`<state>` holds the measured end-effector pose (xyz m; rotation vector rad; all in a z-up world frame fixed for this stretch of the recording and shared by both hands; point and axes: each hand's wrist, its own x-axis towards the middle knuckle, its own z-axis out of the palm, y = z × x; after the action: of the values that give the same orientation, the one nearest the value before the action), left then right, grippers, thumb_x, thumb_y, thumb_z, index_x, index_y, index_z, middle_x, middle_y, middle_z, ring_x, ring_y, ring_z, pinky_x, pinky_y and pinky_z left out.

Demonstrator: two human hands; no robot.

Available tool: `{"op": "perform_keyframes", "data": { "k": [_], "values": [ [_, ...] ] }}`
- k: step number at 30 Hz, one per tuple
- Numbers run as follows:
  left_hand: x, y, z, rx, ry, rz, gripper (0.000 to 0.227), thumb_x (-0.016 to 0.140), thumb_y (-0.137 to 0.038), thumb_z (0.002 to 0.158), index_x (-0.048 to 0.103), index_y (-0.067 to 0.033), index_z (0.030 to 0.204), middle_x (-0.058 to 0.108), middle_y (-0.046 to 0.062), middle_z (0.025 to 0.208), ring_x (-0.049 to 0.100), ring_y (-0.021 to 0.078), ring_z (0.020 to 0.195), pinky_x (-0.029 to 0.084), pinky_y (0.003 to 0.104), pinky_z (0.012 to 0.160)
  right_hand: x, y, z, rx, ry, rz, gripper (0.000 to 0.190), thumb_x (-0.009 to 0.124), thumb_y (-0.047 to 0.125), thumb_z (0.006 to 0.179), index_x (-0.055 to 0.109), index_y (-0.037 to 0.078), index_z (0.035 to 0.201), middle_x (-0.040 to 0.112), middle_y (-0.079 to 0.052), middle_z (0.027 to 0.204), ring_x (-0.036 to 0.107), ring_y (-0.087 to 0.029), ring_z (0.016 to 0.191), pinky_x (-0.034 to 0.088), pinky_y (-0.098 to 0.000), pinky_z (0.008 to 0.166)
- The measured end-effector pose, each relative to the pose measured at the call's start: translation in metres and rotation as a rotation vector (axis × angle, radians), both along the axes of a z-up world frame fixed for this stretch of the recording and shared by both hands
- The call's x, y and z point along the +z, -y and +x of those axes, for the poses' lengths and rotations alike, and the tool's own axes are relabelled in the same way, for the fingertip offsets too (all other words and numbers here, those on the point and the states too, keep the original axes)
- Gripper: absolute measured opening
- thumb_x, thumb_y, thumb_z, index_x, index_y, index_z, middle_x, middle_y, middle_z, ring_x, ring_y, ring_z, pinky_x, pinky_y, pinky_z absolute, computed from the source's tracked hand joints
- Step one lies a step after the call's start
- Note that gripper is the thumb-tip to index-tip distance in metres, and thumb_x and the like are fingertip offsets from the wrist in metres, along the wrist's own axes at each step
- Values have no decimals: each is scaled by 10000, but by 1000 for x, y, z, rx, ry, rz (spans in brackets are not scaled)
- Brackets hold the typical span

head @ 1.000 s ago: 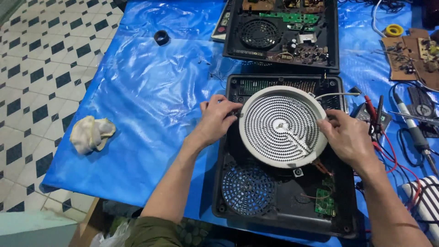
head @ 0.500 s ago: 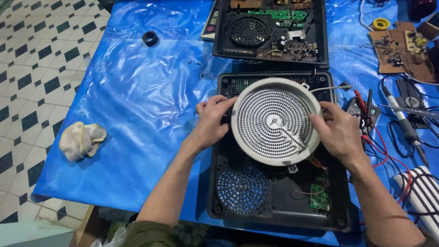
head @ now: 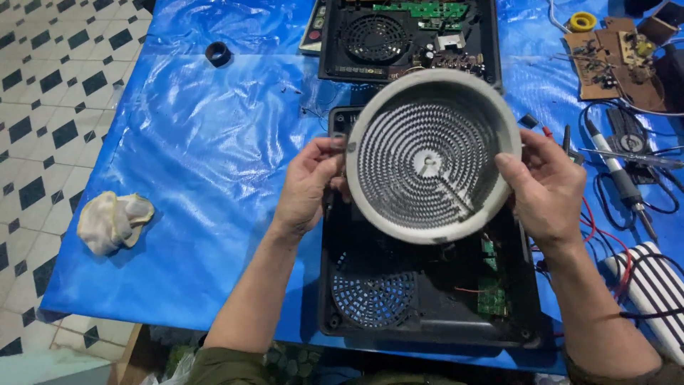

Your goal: Testing the heating element and circuitry of an induction cooktop using a multimeter for diagnostic purposes.

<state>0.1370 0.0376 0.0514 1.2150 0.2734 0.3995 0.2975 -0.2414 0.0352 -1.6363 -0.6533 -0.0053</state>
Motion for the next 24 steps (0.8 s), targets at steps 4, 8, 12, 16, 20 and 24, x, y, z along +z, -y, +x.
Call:
{"op": "perform_keyframes", "data": {
  "k": [4,8,12,16,20,24],
  "values": [
    [-7,0,-4,-65,65,-4,218,584,-196,1028,598,-23,1159,666,68,914,640,159,648,574,277,629,7,4,-8,-79,203,5,404,664,-49,1055,550,-155,1428,632,-221,1183,605,-243,992,567,-329,879],
    [-9,2,-6,-46,230,297,429,742,-106,937,607,-15,1334,622,79,1261,644,181,1140,581,313,1019,25,9,-22,-98,473,-40,439,611,-49,1088,481,-173,1489,605,-303,1253,655,-350,1041,574,-386,877],
    [-7,2,-5,51,331,362,132,684,-116,1001,639,-108,1126,534,66,1259,512,242,1360,592,314,899,13,12,-19,-135,781,-115,348,744,-19,1079,563,-159,1341,583,-311,1202,549,-412,1021,492,-464,834],
    [-2,-6,-11,4,253,227,603,665,-188,1012,440,-10,1543,613,30,1035,592,120,820,585,234,789,16,2,-17,-101,920,-46,276,676,-190,1040,518,-142,1261,569,-355,1176,592,-473,1070,520,-514,914],
    [15,-4,-13,-85,157,-49,741,658,-302,930,392,2,1551,607,145,1363,619,268,1233,501,416,1095,19,2,-14,-83,923,28,212,599,14,1125,458,-70,1259,510,-330,1217,570,-455,1095,524,-530,939],
    [14,2,-10,-194,254,-263,968,755,-462,915,231,-43,1613,653,115,1205,662,184,1008,556,314,909,19,2,-10,-65,888,49,238,602,122,1112,438,-9,1225,487,-331,1255,576,-450,1137,538,-545,971]
  ]
}}
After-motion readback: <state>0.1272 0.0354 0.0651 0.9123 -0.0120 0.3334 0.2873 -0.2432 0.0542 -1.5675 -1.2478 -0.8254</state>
